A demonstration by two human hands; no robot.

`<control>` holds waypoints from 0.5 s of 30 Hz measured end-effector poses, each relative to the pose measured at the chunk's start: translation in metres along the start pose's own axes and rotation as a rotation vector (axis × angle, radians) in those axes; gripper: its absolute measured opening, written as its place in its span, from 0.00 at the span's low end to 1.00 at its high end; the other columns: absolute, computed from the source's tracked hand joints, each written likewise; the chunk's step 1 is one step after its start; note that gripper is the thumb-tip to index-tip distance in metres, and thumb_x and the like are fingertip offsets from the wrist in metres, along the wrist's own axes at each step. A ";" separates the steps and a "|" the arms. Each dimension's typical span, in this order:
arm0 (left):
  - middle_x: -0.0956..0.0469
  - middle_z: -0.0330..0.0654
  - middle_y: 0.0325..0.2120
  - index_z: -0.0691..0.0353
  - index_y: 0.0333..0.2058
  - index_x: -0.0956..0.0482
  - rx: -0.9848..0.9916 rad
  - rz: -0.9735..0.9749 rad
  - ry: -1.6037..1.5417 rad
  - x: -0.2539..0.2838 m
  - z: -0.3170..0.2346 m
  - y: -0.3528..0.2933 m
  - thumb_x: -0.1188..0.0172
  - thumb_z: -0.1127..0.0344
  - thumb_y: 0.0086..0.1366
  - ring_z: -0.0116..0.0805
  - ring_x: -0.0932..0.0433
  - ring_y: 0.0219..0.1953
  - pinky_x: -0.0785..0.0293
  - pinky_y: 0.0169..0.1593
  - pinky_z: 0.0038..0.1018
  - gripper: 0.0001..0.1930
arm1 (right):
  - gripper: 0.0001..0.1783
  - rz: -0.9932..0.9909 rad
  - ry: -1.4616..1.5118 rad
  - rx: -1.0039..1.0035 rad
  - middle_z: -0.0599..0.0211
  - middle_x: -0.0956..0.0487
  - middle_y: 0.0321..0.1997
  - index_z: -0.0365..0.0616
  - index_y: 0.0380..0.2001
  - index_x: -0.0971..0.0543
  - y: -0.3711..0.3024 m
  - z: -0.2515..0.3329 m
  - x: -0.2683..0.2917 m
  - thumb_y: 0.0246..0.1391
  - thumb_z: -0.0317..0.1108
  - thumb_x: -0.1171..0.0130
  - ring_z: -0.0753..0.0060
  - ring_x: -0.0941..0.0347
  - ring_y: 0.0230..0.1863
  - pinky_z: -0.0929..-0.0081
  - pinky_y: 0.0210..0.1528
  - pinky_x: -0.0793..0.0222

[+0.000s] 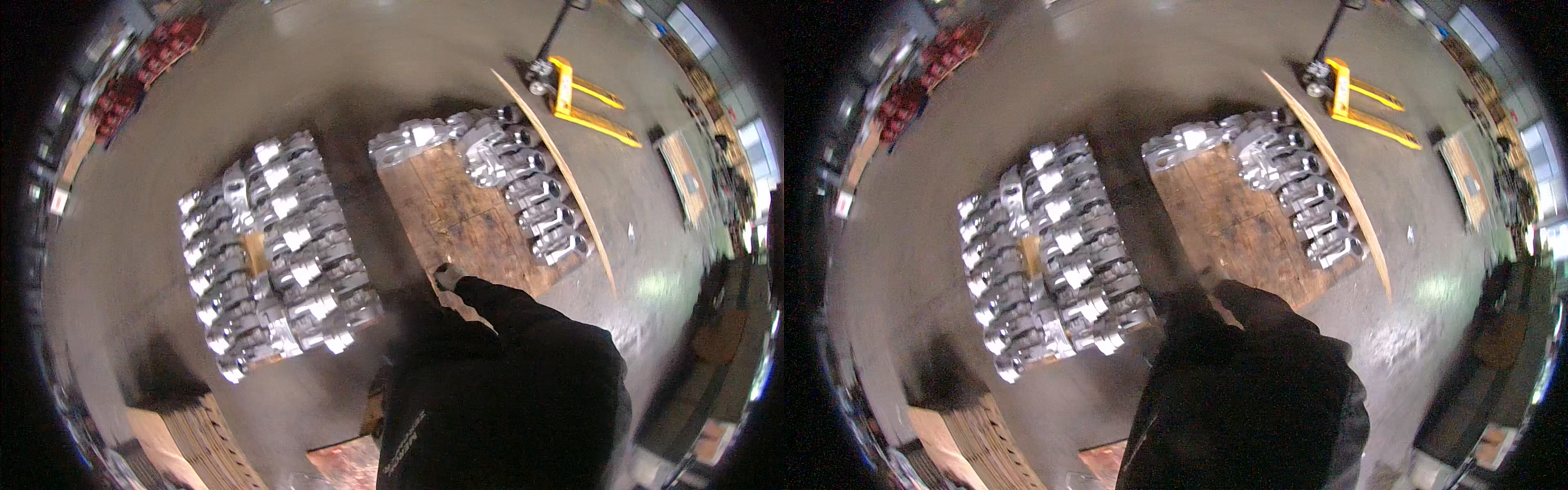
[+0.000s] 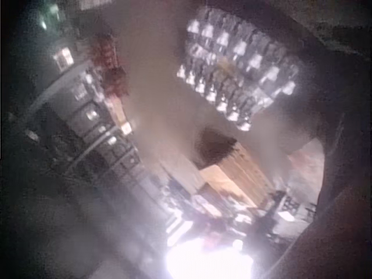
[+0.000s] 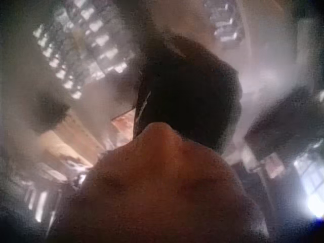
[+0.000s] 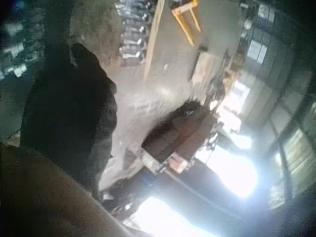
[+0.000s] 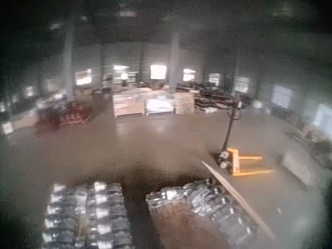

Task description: The person moves metal parts from a wooden pallet to a workbench, then uses a handheld spray tool to clean the surfaces of the parts one by one. The person handles multiple parts, repositioning them to spray different sides before placing them back on the pallet.

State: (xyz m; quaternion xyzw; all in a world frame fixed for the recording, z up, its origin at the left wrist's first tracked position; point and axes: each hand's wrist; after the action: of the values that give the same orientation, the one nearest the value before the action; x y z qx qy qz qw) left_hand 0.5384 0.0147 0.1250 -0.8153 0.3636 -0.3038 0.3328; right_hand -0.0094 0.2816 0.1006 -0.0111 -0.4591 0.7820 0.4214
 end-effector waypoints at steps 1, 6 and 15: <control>0.32 0.42 0.48 0.59 0.52 0.33 0.012 0.004 -0.054 0.018 -0.014 0.017 0.45 0.80 0.61 0.46 0.27 0.43 0.25 0.37 0.41 0.20 | 0.15 -0.059 0.093 -0.017 0.65 0.27 0.22 0.38 0.29 0.23 -0.012 -0.002 0.005 0.62 0.39 0.48 0.69 0.34 0.24 0.68 0.33 0.32; 0.28 0.42 0.43 0.60 0.48 0.29 0.097 -0.024 -0.457 0.096 -0.072 0.108 0.43 0.78 0.62 0.43 0.26 0.41 0.26 0.35 0.39 0.15 | 0.15 -0.255 0.148 -0.188 0.57 0.18 0.35 0.40 0.37 0.20 -0.074 -0.059 0.018 0.56 0.42 0.43 0.63 0.22 0.37 0.57 0.37 0.26; 0.26 0.43 0.39 0.58 0.45 0.26 0.004 0.221 -0.209 0.139 -0.133 0.183 0.44 0.77 0.63 0.38 0.27 0.40 0.28 0.40 0.39 0.12 | 0.15 -0.627 1.289 -0.342 0.62 0.22 0.28 0.36 0.42 0.24 -0.208 -0.218 -0.034 0.60 0.37 0.42 0.65 0.26 0.24 0.67 0.27 0.26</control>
State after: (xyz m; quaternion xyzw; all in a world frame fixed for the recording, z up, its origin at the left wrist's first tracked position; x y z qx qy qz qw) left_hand 0.4454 -0.2333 0.0992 -0.7970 0.4138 -0.1795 0.4016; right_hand 0.2358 0.4593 0.1133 -0.4021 -0.2174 0.3808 0.8038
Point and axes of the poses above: each hand's wrist, its own y-axis towards the middle knuckle, its own x-axis out of the back of the hand, z = x × y
